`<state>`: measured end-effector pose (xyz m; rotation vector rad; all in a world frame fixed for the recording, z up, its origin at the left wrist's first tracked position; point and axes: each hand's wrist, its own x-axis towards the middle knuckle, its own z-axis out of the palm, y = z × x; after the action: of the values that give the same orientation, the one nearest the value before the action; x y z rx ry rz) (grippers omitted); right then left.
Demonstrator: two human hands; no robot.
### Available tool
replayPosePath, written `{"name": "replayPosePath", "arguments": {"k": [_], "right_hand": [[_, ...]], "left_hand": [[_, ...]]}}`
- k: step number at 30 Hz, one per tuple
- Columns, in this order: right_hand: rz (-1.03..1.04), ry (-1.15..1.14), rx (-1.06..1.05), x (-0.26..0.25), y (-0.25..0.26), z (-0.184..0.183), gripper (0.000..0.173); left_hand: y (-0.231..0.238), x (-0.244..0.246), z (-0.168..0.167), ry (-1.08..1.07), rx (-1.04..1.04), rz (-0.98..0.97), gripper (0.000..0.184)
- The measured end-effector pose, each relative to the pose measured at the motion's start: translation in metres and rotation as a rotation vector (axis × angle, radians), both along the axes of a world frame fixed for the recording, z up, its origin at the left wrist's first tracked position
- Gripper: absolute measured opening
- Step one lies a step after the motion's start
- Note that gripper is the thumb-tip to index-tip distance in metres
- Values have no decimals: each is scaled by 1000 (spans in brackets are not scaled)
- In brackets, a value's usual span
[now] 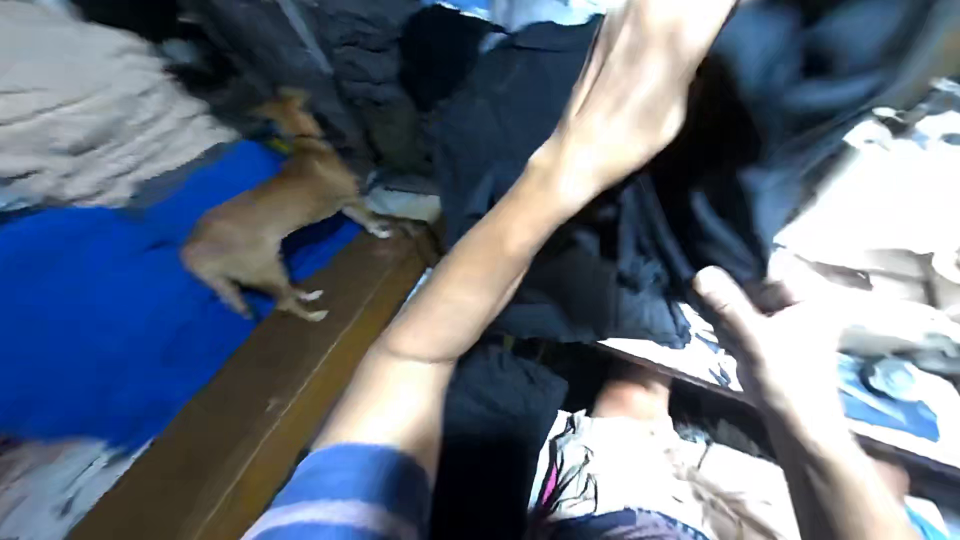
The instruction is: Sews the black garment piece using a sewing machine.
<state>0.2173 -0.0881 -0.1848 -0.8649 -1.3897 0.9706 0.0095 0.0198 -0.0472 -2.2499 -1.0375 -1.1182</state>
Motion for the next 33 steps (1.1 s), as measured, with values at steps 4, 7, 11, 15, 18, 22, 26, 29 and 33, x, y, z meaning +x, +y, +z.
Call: {"name": "replayPosePath", "arguments": {"k": [4,7,11,15,18,22,26,29,33], "right_hand": [[-135,-159,-260,47,-12,-108,25],[-224,-255,-251,67,-20,-145,20],[-426,-679,21,69,-22,-156,34],[-381,-602,182,55,-14,-144,35],[-202,-188,26,53,-8,-135,18],[-143,-50,-71,74,-1,-135,13],[-138,-152,-86,91,1,-143,19],[-171,-199,-94,98,2,-138,23],[-120,-193,-68,111,4,-136,22]], "left_hand": [[12,0,-108,237,-603,-272,70],[5,3,-145,197,-882,-552,42],[-5,19,-147,161,-909,-657,17],[-11,40,-137,115,-821,-585,13],[-7,53,-143,33,-771,-469,13],[-2,54,-148,-94,-776,-394,15],[-6,61,-152,-135,-822,-327,13],[-13,75,-157,-163,-789,-285,14],[-25,99,-168,-264,-757,-321,17]]}}
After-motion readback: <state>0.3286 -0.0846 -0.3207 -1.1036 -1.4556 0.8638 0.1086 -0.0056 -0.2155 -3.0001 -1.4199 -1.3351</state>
